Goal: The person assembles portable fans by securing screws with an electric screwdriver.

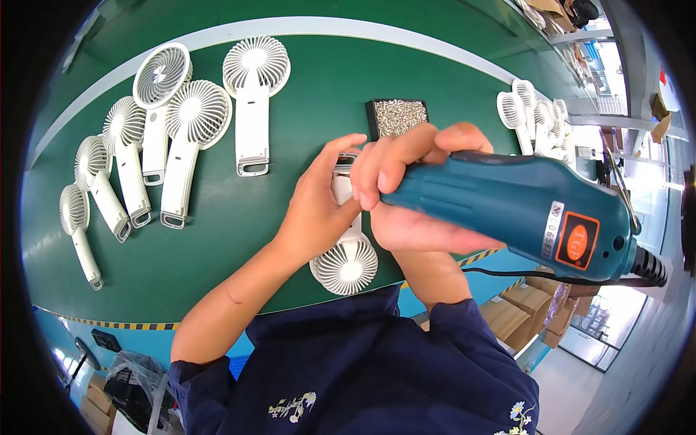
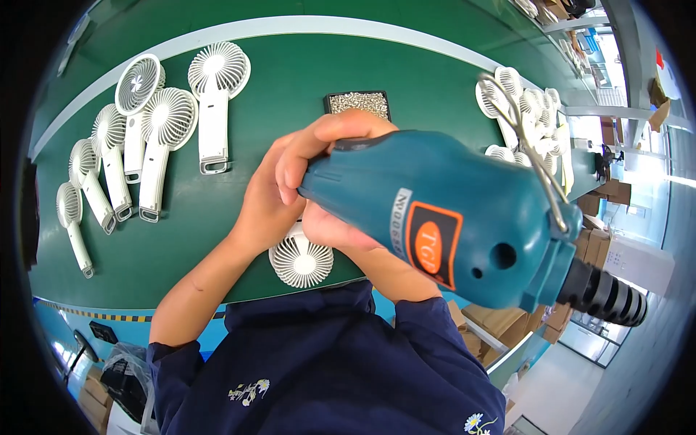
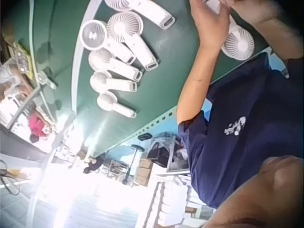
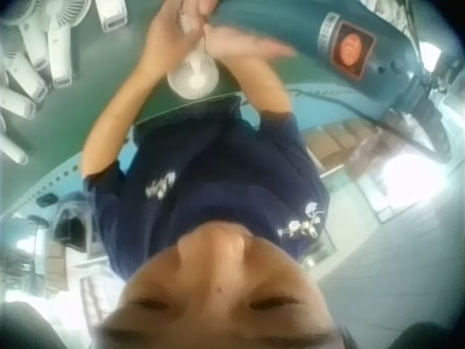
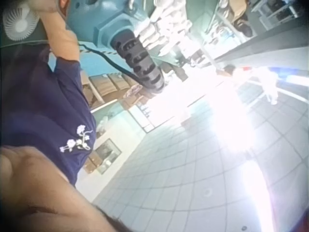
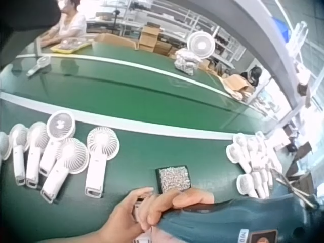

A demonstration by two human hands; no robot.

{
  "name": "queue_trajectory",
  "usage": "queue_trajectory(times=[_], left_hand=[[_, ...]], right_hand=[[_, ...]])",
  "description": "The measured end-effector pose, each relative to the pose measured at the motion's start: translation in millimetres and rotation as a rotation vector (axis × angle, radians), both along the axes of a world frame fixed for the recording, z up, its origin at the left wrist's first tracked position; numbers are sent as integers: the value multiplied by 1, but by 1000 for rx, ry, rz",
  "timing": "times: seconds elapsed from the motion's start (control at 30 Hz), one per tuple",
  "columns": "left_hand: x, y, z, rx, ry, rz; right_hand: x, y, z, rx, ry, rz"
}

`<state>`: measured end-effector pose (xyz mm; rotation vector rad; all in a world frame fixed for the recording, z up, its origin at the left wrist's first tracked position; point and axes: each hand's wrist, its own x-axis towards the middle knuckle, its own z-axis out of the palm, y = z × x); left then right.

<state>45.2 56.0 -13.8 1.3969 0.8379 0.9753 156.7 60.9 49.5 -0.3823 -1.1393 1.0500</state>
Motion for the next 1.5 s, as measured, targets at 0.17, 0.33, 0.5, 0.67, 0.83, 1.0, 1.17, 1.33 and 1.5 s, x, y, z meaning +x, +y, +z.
queue_trajectory(times=[0.17,0.33,0.5,0.67,0.83,1.0,1.17,1.33,1.5], left_hand=[[2,-1,-3,-72,-103,-14],[6,2,-15,-22,-85,7],[6,-2,-10,-2,-70,29],[3,0,5,-75,-29,-14],[-6,2,21,-237,-145,-101],[-15,-9,36,151,-9,-220],[-16,-34,62,171,5,-503],[-43,-48,67,84,90,-702],[-50,-70,41,56,83,-791]], right_hand=[[-11,-3,7,-115,-63,-126],[-26,-2,15,-221,256,-238],[-41,4,7,-161,675,-214],[11,3,4,3,56,44],[36,-8,17,-326,-149,-197],[48,-37,22,-731,-684,-178],[70,-70,36,-897,-812,40],[66,-95,26,-859,-722,303],[41,-117,8,-650,-908,248]])
